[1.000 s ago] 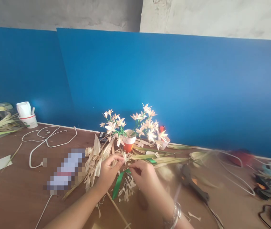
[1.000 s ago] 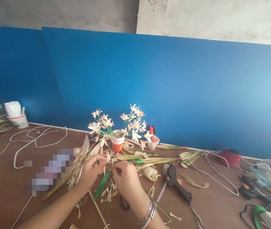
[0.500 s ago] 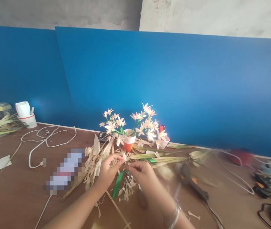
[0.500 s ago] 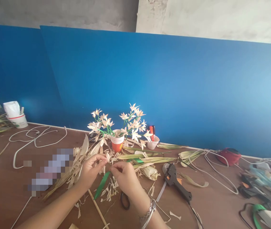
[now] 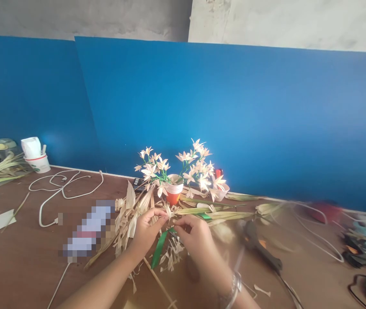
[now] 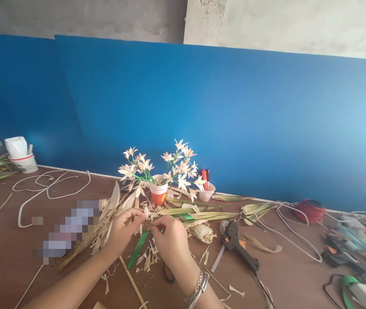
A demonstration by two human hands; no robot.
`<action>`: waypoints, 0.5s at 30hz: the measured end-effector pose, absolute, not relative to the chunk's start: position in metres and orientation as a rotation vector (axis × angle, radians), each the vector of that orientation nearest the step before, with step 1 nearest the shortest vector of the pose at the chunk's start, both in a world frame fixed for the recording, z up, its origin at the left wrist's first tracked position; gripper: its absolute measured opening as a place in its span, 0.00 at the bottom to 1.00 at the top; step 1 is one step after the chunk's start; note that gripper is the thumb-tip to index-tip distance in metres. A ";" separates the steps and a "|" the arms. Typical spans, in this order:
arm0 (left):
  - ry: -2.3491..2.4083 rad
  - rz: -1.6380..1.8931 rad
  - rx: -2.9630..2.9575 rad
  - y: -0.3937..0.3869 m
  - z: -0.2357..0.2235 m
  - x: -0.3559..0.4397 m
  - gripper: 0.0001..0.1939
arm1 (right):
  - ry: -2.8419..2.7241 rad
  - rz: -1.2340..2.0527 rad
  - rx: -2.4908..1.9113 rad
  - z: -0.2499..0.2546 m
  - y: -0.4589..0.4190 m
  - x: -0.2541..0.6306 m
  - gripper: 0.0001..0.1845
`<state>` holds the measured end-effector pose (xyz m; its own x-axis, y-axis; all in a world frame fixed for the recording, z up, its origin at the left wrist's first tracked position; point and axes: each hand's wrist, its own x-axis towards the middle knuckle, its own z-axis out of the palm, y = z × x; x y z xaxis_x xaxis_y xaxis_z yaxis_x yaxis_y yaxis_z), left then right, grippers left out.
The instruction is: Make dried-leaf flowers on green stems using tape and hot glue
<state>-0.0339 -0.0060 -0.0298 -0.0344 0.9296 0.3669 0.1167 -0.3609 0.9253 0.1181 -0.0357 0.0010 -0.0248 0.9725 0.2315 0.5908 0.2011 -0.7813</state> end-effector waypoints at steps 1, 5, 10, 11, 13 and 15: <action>1.132 1.468 1.538 -0.006 -0.030 -0.034 0.05 | -1.708 0.625 -1.487 0.001 -0.036 0.118 0.08; 1.132 1.465 1.547 -0.008 -0.028 -0.034 0.06 | -1.698 0.648 -1.488 -0.002 -0.035 0.118 0.07; 1.139 1.457 1.564 -0.009 -0.025 -0.034 0.06 | -1.635 0.765 -1.530 -0.008 -0.031 0.118 0.05; 1.134 1.459 1.570 -0.009 -0.025 -0.034 0.06 | -1.617 0.794 -1.534 -0.009 -0.031 0.118 0.05; 1.121 1.467 1.577 -0.008 -0.026 -0.034 0.05 | -1.588 0.858 -1.521 -0.010 -0.030 0.118 0.06; 1.114 1.468 1.579 -0.008 -0.026 -0.034 0.05 | -1.569 0.922 -1.493 -0.010 -0.030 0.118 0.08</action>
<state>-0.0343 -0.0077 -0.0263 -0.0122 0.9209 0.3896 0.1280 -0.3850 0.9140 0.1177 -0.0296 -0.0104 -0.0195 0.9986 0.0491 0.4433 0.0526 -0.8948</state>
